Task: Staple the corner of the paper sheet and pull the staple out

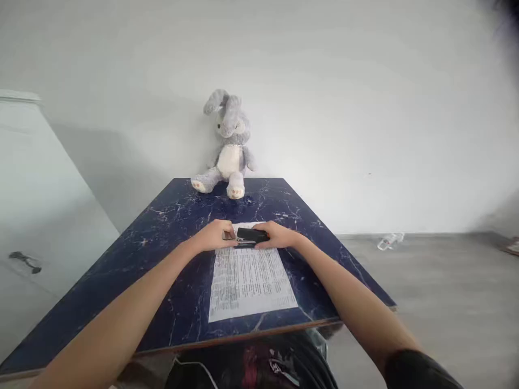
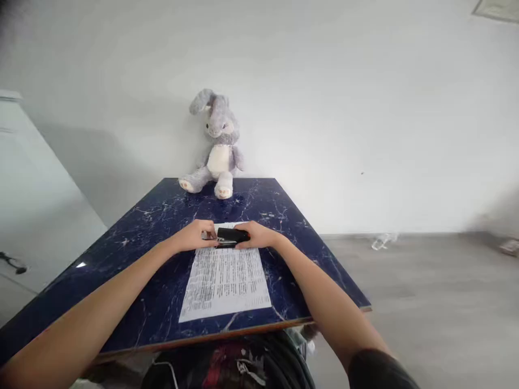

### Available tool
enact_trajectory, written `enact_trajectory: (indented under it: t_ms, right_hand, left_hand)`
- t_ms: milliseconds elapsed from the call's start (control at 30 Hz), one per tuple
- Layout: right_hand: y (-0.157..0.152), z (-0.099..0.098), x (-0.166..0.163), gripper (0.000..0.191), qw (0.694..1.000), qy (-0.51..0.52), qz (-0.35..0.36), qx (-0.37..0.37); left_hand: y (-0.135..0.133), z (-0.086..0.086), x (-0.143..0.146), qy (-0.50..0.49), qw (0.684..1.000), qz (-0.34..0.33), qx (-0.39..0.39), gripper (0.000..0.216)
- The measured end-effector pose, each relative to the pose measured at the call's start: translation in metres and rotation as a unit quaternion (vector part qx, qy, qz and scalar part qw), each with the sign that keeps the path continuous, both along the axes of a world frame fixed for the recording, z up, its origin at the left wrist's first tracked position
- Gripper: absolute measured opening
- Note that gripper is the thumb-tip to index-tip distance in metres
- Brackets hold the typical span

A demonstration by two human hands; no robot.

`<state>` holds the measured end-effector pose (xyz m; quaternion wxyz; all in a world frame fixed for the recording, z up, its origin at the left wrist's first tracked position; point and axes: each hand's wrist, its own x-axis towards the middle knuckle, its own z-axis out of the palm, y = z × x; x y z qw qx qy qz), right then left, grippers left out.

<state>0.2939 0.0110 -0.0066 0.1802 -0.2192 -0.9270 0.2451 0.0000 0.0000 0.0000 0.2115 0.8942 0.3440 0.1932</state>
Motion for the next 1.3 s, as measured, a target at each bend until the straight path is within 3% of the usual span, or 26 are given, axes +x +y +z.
enact_trajectory:
  t_ms: [167, 367, 567, 733, 933, 1067, 1167, 1300]
  right_hand:
    - [-0.001, 0.001, -0.001, 0.037, 1.0, -0.011, -0.011, 0.004]
    - [0.0, 0.001, -0.001, 0.03, 1.0, -0.008, -0.006, 0.001]
    - [-0.001, 0.002, 0.0, 0.025, 1.0, 0.003, -0.015, -0.017]
    - [0.0, -0.001, 0.0, 0.026, 1.0, 0.01, -0.026, -0.006]
    - [-0.001, -0.006, -0.007, 0.028, 0.998, 0.022, -0.042, 0.035]
    - [0.0, -0.011, -0.009, 0.026, 0.998, 0.029, -0.046, 0.042]
    - [0.0, -0.013, -0.013, 0.027, 0.997, 0.037, -0.051, 0.049]
    - [-0.001, -0.01, -0.02, 0.03, 0.997, 0.03, -0.058, 0.034]
  left_hand:
    - [0.006, -0.002, -0.01, -0.01, 0.999, -0.023, -0.025, 0.024]
    - [0.011, 0.007, -0.032, 0.002, 0.985, -0.142, -0.096, 0.032]
    - [0.01, 0.014, -0.037, 0.033, 0.974, -0.181, -0.134, 0.043]
    - [0.007, 0.007, -0.029, 0.032, 0.983, -0.13, -0.126, 0.037]
    - [0.0, -0.012, 0.002, -0.01, 0.999, -0.003, -0.039, 0.022]
    - [-0.002, -0.018, 0.015, -0.01, 1.0, 0.018, -0.01, 0.017]
    - [0.003, -0.018, 0.013, -0.018, 0.999, 0.033, -0.013, 0.017]
    - [0.023, -0.016, -0.012, -0.088, 0.993, 0.029, -0.074, 0.035]
